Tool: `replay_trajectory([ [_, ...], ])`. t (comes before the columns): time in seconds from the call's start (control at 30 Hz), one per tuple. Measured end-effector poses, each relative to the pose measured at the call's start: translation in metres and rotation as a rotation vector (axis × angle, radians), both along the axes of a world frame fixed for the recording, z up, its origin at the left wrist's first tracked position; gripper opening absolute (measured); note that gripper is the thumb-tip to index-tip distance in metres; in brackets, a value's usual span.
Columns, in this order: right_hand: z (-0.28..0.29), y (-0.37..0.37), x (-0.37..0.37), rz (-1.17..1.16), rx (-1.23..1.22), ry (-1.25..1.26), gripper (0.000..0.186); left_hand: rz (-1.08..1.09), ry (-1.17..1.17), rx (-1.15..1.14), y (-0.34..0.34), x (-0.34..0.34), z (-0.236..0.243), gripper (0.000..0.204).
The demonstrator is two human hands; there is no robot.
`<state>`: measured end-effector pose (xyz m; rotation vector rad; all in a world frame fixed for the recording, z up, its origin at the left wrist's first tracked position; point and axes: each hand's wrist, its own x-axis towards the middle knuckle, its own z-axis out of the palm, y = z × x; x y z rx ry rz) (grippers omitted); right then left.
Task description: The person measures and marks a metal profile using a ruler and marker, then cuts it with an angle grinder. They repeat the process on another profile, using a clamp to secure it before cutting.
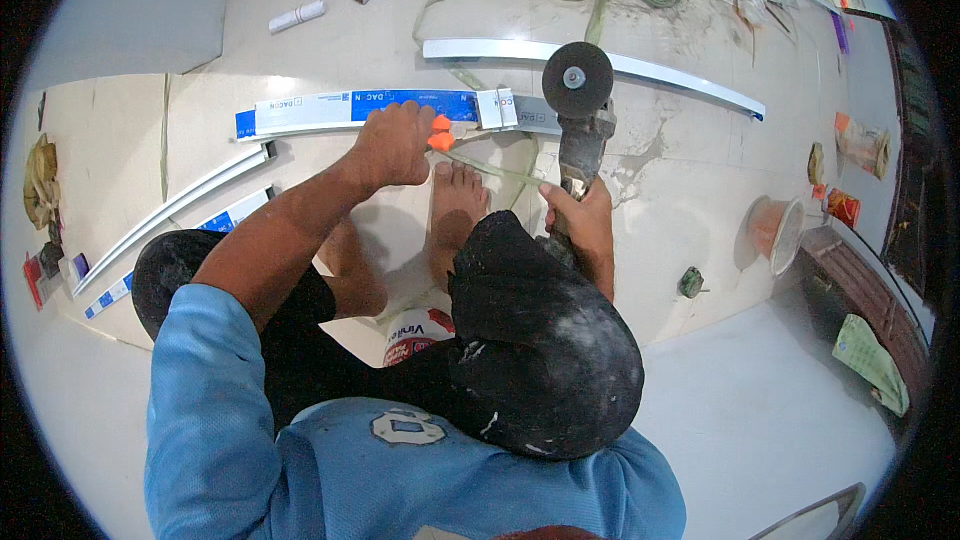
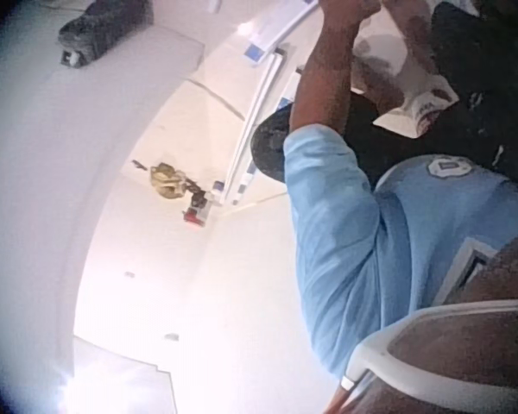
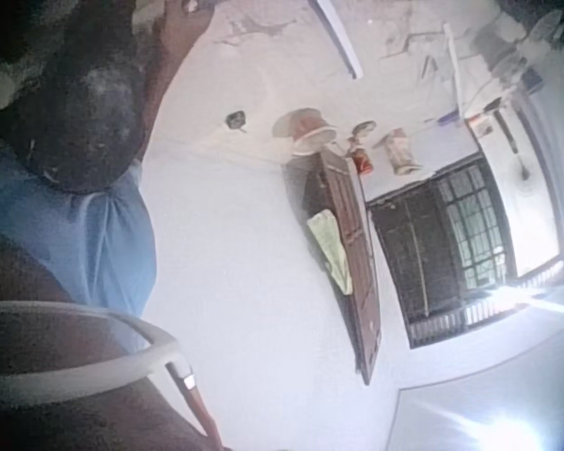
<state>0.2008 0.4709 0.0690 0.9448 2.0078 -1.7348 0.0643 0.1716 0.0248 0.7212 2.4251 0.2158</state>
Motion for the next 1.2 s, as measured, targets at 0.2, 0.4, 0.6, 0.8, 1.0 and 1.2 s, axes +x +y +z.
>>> replay_trajectory([
  [0.2, -0.017, -0.002, -0.026, -0.005, -0.182, 0.199, 0.039, -0.091, 0.211, 0.065, 0.003, 0.010, 0.000, 0.039],
  [0.4, -0.026, 0.000, -0.042, -0.040, -0.212, 0.257, 0.037, -0.073, 0.221, 0.064, 0.000, 0.012, 0.000, 0.029],
  [0.6, -0.027, 0.001, -0.036, -0.074, -0.199, 0.255, 0.035, -0.104, 0.200, 0.006, 0.006, 0.008, 0.004, 0.025],
  [0.8, -0.047, -0.006, -0.043, -0.114, -0.244, 0.302, 0.033, -0.087, 0.373, 0.067, 0.011, 0.018, -0.002, 0.021],
  [1.0, -0.048, -0.014, -0.043, -0.165, -0.259, 0.317, 0.028, -0.016, 0.240, 0.014, 0.013, 0.016, -0.006, 0.023],
  [1.2, -0.054, -0.017, -0.046, -0.170, -0.201, 0.268, 0.030, 0.044, 0.064, 0.025, 0.011, 0.005, -0.001, 0.026],
])
